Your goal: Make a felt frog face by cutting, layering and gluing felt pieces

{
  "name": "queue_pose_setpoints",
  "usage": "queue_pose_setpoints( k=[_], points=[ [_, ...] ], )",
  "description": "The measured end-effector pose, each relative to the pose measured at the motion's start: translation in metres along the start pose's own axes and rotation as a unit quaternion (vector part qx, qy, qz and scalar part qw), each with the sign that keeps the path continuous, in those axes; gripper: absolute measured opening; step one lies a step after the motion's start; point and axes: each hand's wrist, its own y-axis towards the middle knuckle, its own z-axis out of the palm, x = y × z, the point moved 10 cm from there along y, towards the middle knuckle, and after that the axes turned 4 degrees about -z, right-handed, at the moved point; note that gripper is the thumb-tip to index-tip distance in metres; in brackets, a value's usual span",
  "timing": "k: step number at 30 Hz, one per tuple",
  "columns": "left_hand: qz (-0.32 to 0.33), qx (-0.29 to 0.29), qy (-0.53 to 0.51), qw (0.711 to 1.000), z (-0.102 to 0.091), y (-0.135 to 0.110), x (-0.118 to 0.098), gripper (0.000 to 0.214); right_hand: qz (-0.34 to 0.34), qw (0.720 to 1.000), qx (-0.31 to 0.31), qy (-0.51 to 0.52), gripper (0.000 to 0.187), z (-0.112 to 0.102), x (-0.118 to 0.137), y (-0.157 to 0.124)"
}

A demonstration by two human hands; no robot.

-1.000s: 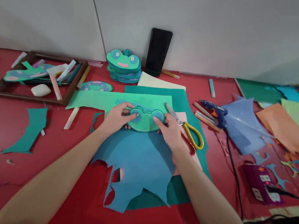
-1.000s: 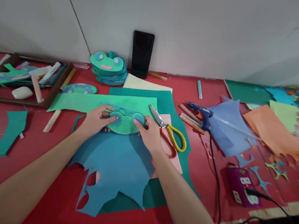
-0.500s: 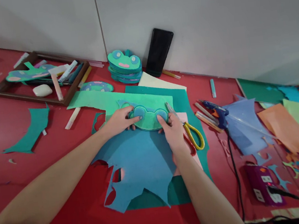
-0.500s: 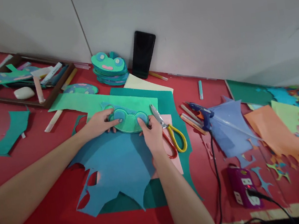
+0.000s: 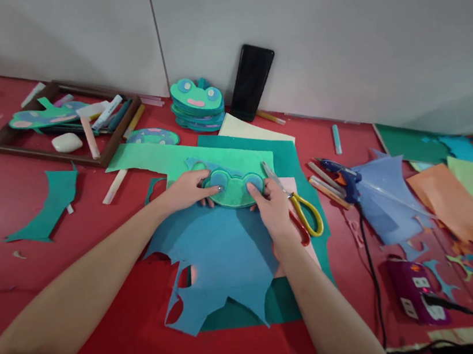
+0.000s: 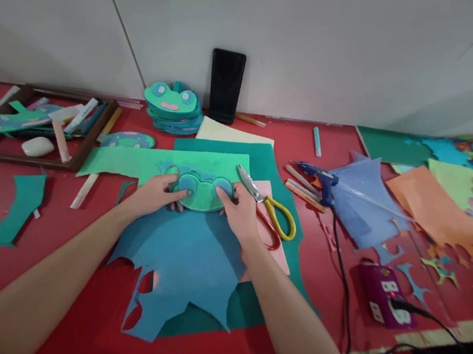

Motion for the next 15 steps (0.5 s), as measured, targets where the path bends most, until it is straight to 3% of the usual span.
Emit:
queue_pose_setpoints(
  k=[8,15],
  points=[
    [0.007,0.011,-0.019,1.000,0.0012,0.0000,-0.0027,0.032,-0.007,1.000,-0.002,0.009,0.030,0.0007,-0.0005,0.0003],
    [0.011,-0.035,0.000,0.999,-0.0047,-0.0005,-0.0056,0.035,-0.010,1.000,0.008,0.021,0.030,0.0033,-0.0006,0.0004]
  ],
)
